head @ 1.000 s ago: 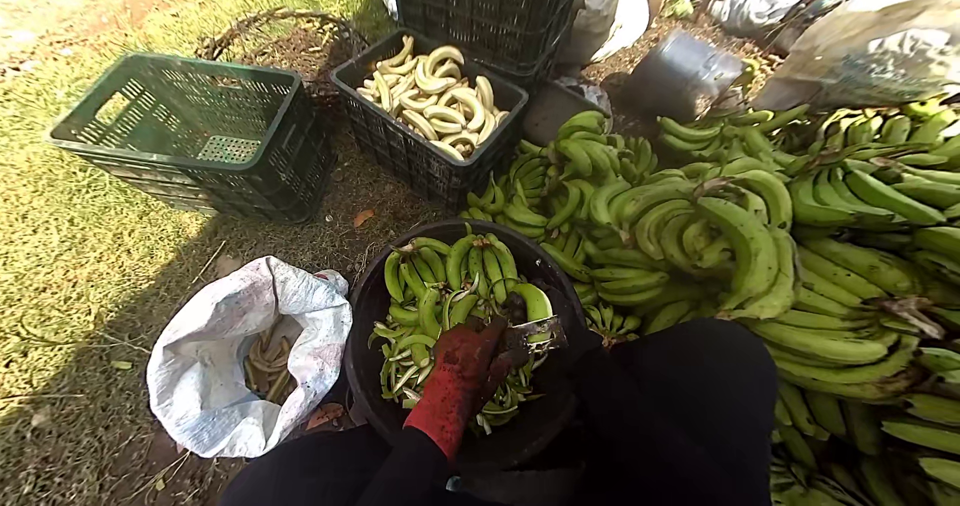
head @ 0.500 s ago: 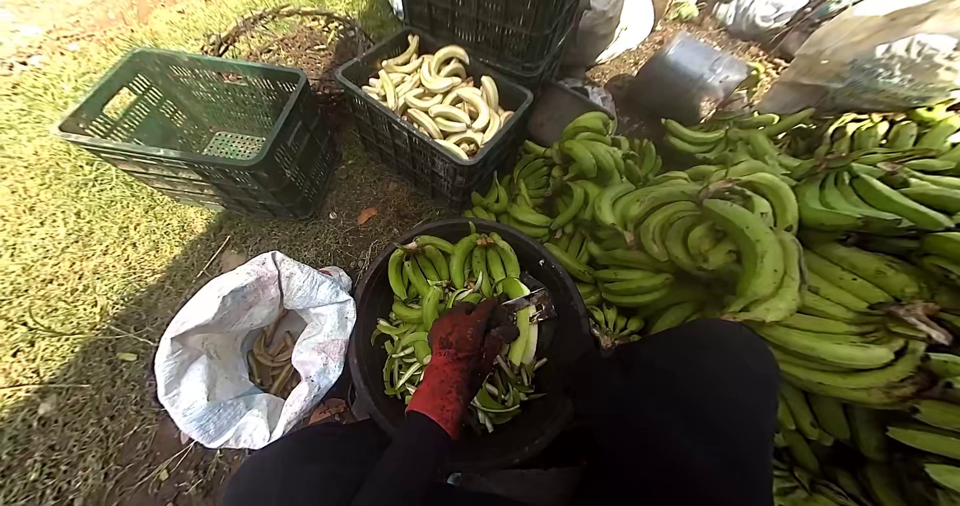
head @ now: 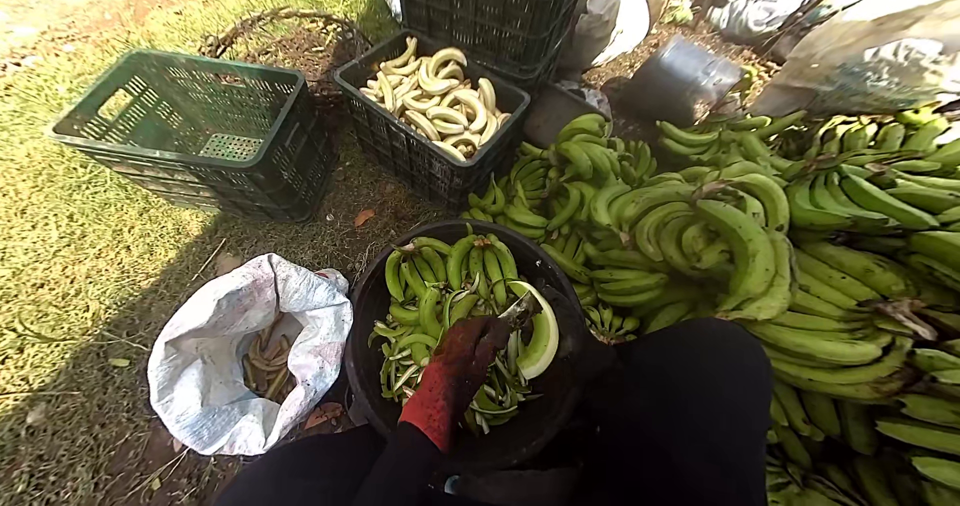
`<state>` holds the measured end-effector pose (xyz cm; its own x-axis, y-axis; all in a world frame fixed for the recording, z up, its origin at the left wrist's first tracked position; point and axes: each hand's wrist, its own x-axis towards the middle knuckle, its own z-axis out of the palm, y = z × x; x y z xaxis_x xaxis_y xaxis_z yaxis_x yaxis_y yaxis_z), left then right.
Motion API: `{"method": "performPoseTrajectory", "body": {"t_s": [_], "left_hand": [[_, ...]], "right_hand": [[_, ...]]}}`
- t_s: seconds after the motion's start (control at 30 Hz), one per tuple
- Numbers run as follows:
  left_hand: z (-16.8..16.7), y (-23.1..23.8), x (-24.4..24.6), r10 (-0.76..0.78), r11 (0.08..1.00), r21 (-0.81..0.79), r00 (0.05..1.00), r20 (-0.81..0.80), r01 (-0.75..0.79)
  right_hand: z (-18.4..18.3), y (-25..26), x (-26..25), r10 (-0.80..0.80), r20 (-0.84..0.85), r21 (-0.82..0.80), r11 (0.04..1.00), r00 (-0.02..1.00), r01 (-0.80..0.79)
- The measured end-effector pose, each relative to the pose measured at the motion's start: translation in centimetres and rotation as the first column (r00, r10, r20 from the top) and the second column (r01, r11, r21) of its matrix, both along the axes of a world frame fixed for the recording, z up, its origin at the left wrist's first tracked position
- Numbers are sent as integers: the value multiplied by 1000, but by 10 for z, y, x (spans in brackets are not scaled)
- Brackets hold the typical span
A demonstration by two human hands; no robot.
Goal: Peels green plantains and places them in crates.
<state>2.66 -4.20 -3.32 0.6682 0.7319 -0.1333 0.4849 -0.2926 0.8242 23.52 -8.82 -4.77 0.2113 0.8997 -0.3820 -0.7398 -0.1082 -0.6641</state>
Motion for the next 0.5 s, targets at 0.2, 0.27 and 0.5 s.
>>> {"method": "performPoseTrajectory", "body": {"t_s": [0.2, 0.27, 0.5], "left_hand": [[5, -5, -5, -230, 905, 355, 971, -57, 235], [5, -1, -6, -234, 900, 359, 968, -85, 249], [10, -1, 4, 44, 946, 322, 975, -220, 30]], "right_hand": [[-6, 19, 33, 195, -281, -43, 976, 940, -215], [-1, 17, 30, 289, -294, -37, 949, 911, -313], [-9, 6, -20, 98, 224, 9, 995, 970, -103]]}}
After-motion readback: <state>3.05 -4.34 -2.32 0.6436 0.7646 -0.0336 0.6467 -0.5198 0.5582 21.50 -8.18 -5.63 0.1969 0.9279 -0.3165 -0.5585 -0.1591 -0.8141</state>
